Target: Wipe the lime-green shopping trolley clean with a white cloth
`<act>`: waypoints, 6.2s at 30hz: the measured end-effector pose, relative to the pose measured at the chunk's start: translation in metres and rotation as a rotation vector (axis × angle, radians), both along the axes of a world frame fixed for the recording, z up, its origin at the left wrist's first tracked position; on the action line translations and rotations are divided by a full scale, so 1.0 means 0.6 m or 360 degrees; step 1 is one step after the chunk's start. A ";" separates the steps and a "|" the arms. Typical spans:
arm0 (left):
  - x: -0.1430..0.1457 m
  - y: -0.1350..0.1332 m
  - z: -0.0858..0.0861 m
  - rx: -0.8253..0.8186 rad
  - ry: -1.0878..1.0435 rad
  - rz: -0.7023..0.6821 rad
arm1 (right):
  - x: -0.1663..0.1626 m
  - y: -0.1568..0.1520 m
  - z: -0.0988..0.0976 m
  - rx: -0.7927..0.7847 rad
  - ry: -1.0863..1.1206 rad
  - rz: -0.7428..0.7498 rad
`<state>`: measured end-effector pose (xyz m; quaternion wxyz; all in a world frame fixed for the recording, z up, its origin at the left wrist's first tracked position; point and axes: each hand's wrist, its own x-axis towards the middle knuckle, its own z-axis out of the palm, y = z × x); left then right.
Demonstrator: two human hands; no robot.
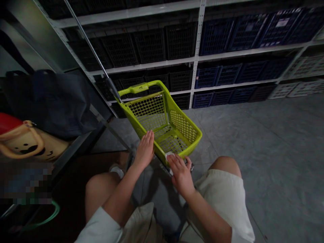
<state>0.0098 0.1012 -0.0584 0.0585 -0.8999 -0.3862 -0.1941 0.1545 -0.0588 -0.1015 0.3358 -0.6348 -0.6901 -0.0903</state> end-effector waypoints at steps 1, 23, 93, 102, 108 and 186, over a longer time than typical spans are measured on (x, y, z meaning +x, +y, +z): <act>-0.008 -0.017 0.000 -0.0008 0.0020 -0.0014 | -0.012 0.005 0.001 -0.0015 -0.0013 0.0073; -0.030 -0.165 -0.061 0.0096 0.0081 0.0153 | -0.078 0.045 -0.013 0.0019 -0.0016 0.0063; 0.004 -0.161 -0.061 0.0043 0.0063 0.0195 | 0.029 0.054 -0.002 -0.0098 -0.0307 -0.0085; 0.002 -0.160 -0.062 0.0028 0.0070 0.0183 | 0.023 0.063 0.011 -0.0107 -0.0291 0.0056; -0.001 -0.163 -0.056 0.0040 0.0075 0.0170 | 0.087 0.058 0.004 -0.0020 -0.0386 0.0233; 0.003 -0.172 -0.060 0.0042 0.0025 0.0116 | 0.087 0.045 -0.011 0.0089 -0.0361 0.0183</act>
